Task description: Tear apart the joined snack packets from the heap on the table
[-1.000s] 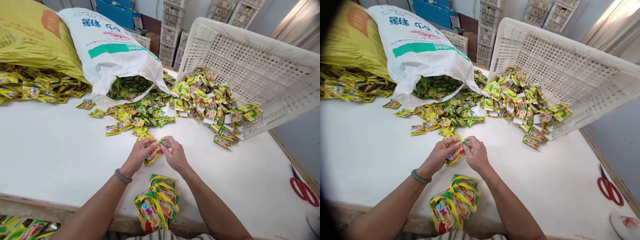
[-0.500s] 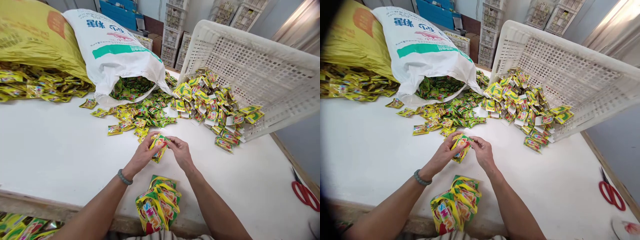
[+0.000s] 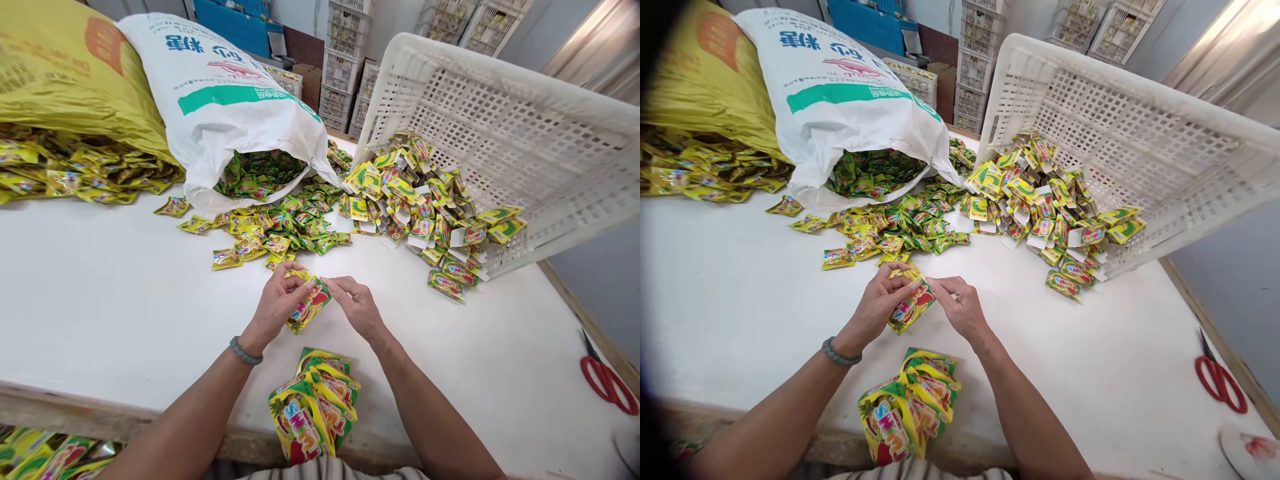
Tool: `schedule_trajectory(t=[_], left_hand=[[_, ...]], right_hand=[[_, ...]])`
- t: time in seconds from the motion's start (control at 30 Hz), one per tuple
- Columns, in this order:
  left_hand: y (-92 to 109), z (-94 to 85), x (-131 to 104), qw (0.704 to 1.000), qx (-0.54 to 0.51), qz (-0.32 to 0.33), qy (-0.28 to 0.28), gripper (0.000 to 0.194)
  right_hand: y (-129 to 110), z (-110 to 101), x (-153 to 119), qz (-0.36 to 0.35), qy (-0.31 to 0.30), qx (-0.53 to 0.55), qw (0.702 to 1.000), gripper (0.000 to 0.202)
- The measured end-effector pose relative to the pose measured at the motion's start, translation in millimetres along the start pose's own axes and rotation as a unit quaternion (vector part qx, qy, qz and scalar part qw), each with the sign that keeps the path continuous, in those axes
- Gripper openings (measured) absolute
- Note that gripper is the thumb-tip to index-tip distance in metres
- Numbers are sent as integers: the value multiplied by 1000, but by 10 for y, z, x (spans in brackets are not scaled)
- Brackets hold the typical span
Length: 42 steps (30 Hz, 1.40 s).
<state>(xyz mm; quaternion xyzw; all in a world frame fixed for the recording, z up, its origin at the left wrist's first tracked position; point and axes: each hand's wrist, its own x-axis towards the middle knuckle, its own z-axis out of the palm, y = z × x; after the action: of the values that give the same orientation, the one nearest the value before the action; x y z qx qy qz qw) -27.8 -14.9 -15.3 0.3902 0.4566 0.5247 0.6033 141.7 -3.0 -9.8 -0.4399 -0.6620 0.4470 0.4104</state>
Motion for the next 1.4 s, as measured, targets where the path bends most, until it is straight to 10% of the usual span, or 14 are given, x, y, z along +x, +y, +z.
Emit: schedule_trajectory(t=[0.37, 1.4], left_hand=[[22, 1, -13, 1000, 20, -19, -9, 45], [87, -6, -35, 1000, 5, -26, -9, 42]], right_hand=[[27, 8, 45, 178, 73, 235, 953, 22], [17, -43, 12, 134, 15, 155, 979, 21]])
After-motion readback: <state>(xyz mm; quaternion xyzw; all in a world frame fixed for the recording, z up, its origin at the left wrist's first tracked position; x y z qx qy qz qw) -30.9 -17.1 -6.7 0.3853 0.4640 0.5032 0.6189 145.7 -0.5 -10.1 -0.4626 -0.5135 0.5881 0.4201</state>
